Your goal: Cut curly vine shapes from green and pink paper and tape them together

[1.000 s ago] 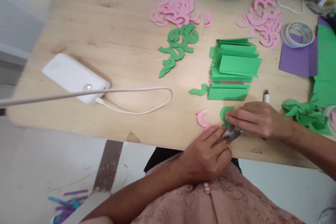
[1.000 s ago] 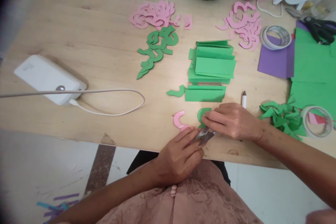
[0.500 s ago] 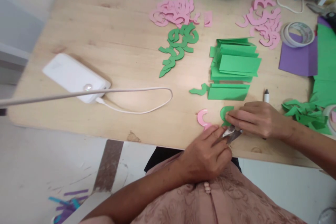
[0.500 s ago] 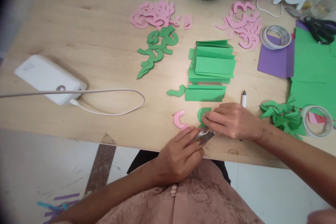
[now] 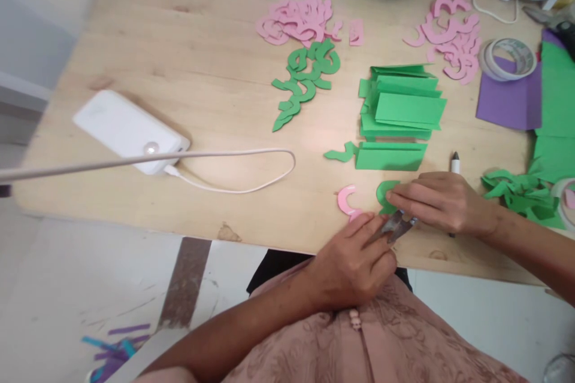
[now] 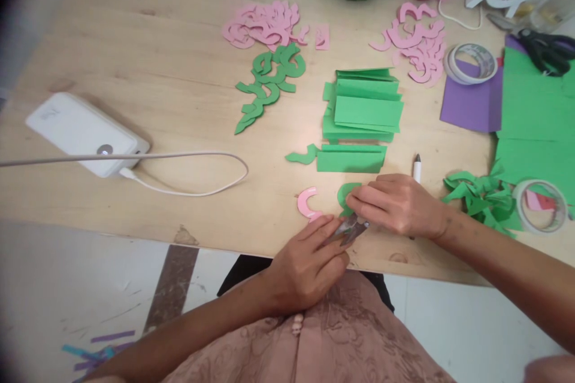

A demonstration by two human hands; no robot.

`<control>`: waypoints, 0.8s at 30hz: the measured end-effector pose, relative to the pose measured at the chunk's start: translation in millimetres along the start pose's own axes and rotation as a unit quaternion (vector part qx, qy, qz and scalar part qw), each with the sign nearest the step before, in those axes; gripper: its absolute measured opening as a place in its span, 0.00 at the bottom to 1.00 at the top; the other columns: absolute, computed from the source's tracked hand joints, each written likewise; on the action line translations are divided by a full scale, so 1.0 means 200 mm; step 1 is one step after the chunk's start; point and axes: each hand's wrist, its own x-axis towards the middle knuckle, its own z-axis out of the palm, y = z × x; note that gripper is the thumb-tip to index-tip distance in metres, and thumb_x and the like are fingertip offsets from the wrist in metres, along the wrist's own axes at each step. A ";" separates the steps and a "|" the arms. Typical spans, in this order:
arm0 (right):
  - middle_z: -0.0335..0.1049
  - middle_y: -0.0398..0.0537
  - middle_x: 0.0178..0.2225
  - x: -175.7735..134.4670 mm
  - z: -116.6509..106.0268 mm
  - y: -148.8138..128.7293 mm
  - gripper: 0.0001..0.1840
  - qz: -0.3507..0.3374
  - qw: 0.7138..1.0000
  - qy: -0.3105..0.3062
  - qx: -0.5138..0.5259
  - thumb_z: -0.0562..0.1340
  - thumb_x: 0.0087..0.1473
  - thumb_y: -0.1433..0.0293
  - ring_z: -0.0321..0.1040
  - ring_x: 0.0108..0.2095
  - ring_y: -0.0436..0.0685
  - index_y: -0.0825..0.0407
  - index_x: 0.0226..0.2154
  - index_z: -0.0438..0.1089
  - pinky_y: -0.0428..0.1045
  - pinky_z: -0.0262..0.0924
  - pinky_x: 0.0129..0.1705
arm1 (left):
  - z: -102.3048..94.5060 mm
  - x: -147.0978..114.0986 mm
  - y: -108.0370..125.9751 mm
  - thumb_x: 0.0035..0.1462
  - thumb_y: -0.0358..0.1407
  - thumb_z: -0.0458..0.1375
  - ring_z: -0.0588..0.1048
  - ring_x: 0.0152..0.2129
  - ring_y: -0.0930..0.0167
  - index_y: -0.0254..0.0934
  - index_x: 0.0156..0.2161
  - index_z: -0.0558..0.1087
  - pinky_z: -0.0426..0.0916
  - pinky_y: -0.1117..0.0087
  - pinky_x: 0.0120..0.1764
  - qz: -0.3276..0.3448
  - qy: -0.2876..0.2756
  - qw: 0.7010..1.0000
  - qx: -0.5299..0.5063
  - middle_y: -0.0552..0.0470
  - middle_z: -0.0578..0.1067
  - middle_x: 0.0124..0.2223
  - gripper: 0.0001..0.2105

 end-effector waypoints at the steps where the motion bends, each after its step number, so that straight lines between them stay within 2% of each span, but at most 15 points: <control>1: 0.74 0.50 0.34 0.00 0.00 0.00 0.11 0.001 1.000 0.001 -0.002 0.52 0.62 0.77 0.67 0.28 0.53 0.55 0.45 0.65 0.50 0.60 0.30 | 0.00 0.00 0.00 0.59 0.25 0.52 0.73 0.50 0.56 0.29 0.32 0.71 0.65 0.54 0.56 0.000 0.000 1.000 0.000 0.43 0.77 0.37 0.07; 11: 0.74 0.49 0.33 0.01 0.00 -0.01 0.11 0.008 1.000 -0.014 -0.008 0.51 0.62 0.78 0.68 0.29 0.53 0.54 0.45 0.64 0.51 0.61 0.31 | -0.01 0.00 0.00 0.59 0.26 0.52 0.73 0.49 0.57 0.30 0.32 0.71 0.66 0.55 0.56 0.000 -0.002 1.000 0.014 0.44 0.78 0.38 0.07; 17: 0.72 0.49 0.32 0.05 -0.04 0.00 0.10 -0.024 0.999 -0.023 0.004 0.51 0.62 0.79 0.67 0.29 0.53 0.55 0.41 0.65 0.50 0.61 0.31 | 0.00 0.00 0.00 0.59 0.25 0.52 0.73 0.50 0.57 0.30 0.32 0.71 0.65 0.54 0.56 -0.001 -0.009 1.000 0.012 0.44 0.78 0.38 0.07; 24: 0.73 0.48 0.33 0.05 -0.04 0.00 0.10 -0.023 0.999 -0.031 0.013 0.51 0.61 0.79 0.68 0.29 0.53 0.53 0.41 0.65 0.50 0.61 0.32 | 0.00 0.01 0.00 0.59 0.25 0.51 0.73 0.50 0.56 0.29 0.31 0.71 0.65 0.54 0.56 -0.002 -0.003 1.000 0.012 0.45 0.77 0.35 0.08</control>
